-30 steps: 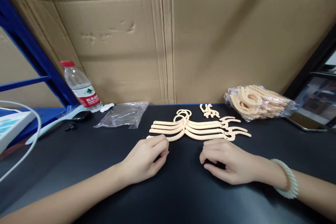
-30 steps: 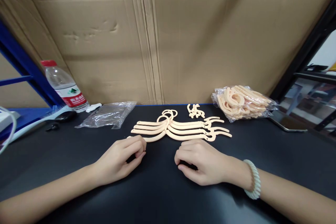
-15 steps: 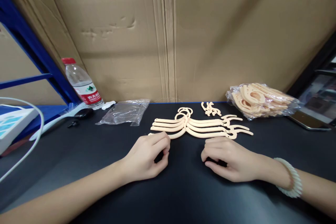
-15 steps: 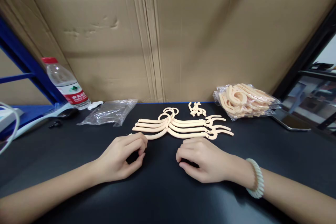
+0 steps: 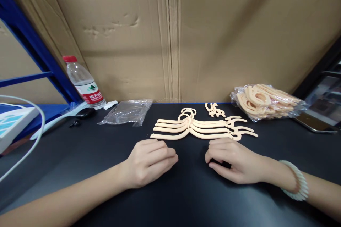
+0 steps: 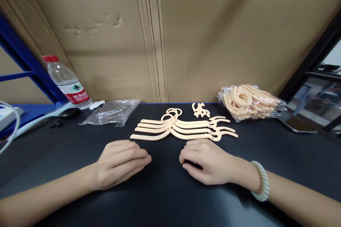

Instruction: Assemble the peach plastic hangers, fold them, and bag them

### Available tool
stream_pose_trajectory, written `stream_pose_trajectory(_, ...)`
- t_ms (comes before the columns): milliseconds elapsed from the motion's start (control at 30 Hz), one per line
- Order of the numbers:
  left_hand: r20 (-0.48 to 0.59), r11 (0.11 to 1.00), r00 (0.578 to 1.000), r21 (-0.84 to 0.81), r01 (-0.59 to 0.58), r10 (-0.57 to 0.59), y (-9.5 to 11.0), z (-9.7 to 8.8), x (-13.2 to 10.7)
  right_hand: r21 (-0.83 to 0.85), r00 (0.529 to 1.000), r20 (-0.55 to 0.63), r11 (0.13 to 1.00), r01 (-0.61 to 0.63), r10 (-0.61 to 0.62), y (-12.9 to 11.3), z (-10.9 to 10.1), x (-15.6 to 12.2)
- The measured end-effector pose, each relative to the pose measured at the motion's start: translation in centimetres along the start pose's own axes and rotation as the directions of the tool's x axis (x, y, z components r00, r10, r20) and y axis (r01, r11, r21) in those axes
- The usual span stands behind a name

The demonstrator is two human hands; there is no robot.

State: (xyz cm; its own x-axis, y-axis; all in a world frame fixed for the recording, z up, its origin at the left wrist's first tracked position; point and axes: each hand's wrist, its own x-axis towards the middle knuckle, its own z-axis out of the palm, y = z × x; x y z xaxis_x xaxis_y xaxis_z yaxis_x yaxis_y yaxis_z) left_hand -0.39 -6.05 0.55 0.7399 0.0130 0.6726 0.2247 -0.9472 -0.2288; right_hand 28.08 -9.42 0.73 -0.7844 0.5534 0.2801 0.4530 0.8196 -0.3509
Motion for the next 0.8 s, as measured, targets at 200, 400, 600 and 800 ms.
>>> stream_pose_trajectory(200,0.076,0.996,0.994,-0.036,0.087,-0.084,0.2,-0.2,0.1,-0.007,1.000,0.000,1.000,-0.007,0.007,0.0,0.0,0.1)
stream_pose_trajectory(400,0.162,0.985,0.978,-0.088,0.149,-0.133,0.4,-0.1,0.2,0.013,1.000,-0.024,1.000,-0.009,0.009,0.2,0.1,0.1)
stream_pose_trajectory(600,0.233,0.971,0.958,-0.129,0.199,-0.166,0.3,0.1,-0.3,0.080,0.980,-0.157,0.991,-0.109,0.120,1.0,-0.1,0.0)
stream_pose_trajectory(800,0.221,0.964,0.948,-0.080,0.253,-0.231,0.3,0.1,0.0,0.238,0.805,-0.413,0.904,-0.355,0.425,3.8,-2.8,0.0)
